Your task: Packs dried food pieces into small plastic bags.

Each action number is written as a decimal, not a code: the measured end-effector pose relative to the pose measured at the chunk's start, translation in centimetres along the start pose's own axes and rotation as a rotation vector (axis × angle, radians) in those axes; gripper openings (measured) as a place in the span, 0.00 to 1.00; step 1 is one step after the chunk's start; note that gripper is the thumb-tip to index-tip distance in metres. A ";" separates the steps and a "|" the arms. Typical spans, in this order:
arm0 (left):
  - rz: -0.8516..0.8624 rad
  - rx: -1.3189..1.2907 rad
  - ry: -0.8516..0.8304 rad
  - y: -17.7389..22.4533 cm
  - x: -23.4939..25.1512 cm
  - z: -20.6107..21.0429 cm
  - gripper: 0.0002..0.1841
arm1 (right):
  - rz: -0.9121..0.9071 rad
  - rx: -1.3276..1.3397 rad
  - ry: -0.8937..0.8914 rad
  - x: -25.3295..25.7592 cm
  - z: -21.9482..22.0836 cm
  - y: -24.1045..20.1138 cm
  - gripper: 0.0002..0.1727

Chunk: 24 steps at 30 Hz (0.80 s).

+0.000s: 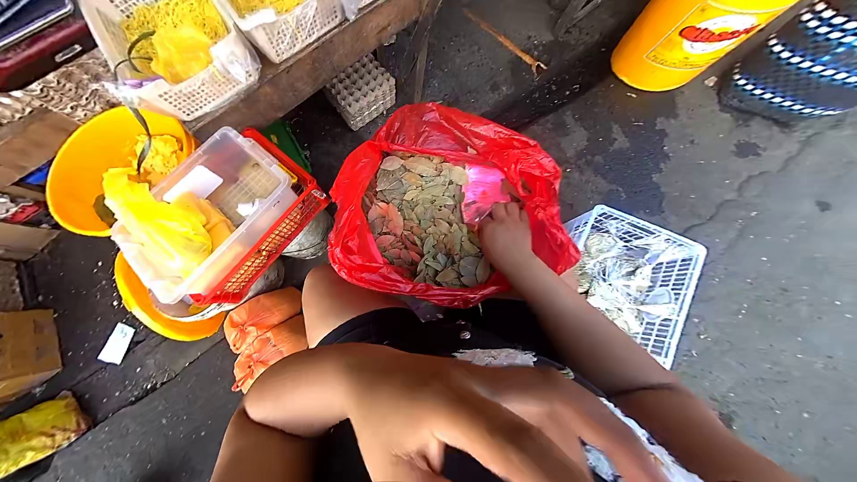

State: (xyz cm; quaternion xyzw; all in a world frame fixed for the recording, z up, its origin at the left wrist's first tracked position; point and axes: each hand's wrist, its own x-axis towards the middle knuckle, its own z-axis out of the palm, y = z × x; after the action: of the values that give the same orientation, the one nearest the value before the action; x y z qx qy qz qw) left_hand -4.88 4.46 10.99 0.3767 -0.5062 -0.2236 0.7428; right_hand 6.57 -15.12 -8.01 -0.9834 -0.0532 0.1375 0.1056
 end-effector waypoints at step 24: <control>-0.650 1.171 0.692 -12.8 1.3 -9.7 0.15 | -0.560 0.567 0.693 -12.8 -10.1 2.4 0.09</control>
State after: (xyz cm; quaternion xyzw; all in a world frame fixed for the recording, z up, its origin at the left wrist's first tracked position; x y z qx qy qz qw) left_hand 5.14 -1.14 -0.25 0.8891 -0.1433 0.0052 0.4346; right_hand -2.60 -21.09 4.27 -0.8522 -0.2367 -0.2201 0.4115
